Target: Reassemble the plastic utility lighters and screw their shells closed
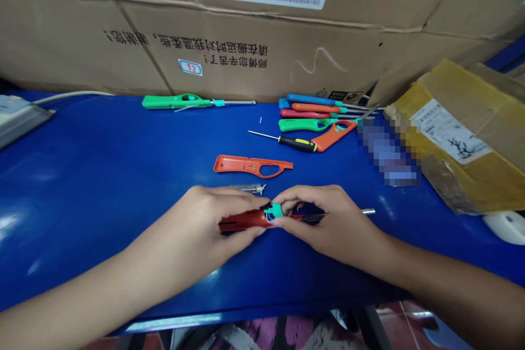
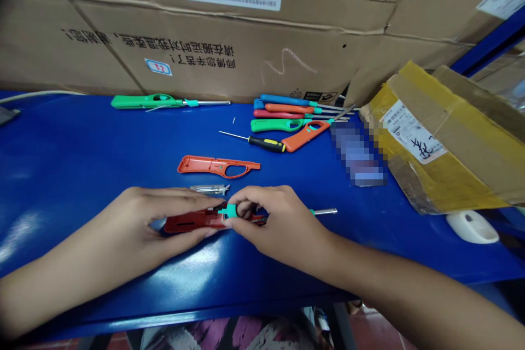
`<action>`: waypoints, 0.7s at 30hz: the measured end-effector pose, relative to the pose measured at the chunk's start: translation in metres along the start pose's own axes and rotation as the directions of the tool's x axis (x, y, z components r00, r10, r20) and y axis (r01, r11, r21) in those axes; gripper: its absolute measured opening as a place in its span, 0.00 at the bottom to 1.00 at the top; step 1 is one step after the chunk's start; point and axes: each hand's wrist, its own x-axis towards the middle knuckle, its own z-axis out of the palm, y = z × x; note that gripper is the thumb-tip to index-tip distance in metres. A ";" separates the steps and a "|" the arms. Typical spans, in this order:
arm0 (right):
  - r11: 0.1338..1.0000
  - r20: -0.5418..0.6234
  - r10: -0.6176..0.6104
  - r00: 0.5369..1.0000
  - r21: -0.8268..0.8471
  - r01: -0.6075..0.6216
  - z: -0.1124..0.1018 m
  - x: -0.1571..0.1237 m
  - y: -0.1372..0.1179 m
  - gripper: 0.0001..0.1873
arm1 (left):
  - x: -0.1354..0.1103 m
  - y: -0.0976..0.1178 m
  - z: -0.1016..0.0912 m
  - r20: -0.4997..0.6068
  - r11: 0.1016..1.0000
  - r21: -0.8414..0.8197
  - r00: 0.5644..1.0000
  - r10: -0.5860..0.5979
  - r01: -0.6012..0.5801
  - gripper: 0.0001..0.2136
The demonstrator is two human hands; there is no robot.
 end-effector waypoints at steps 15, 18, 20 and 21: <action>0.965 0.015 -0.200 0.980 -0.168 0.200 0.010 0.005 0.008 0.04 | -0.016 -0.001 0.009 0.061 0.874 0.484 0.998 0.022 -0.048 0.14; 0.967 0.036 -0.184 0.982 -0.174 0.187 0.010 0.007 0.011 0.06 | -0.017 -0.002 0.013 0.058 0.867 0.495 0.998 0.018 -0.044 0.16; 0.967 0.048 -0.177 0.983 -0.179 0.183 0.011 0.007 0.012 0.07 | -0.018 -0.002 0.014 0.062 0.864 0.502 0.998 0.015 -0.044 0.15; 0.966 0.047 -0.177 0.983 -0.182 0.183 0.011 0.007 0.013 0.06 | -0.018 -0.002 0.015 0.065 0.861 0.506 0.998 0.011 -0.043 0.14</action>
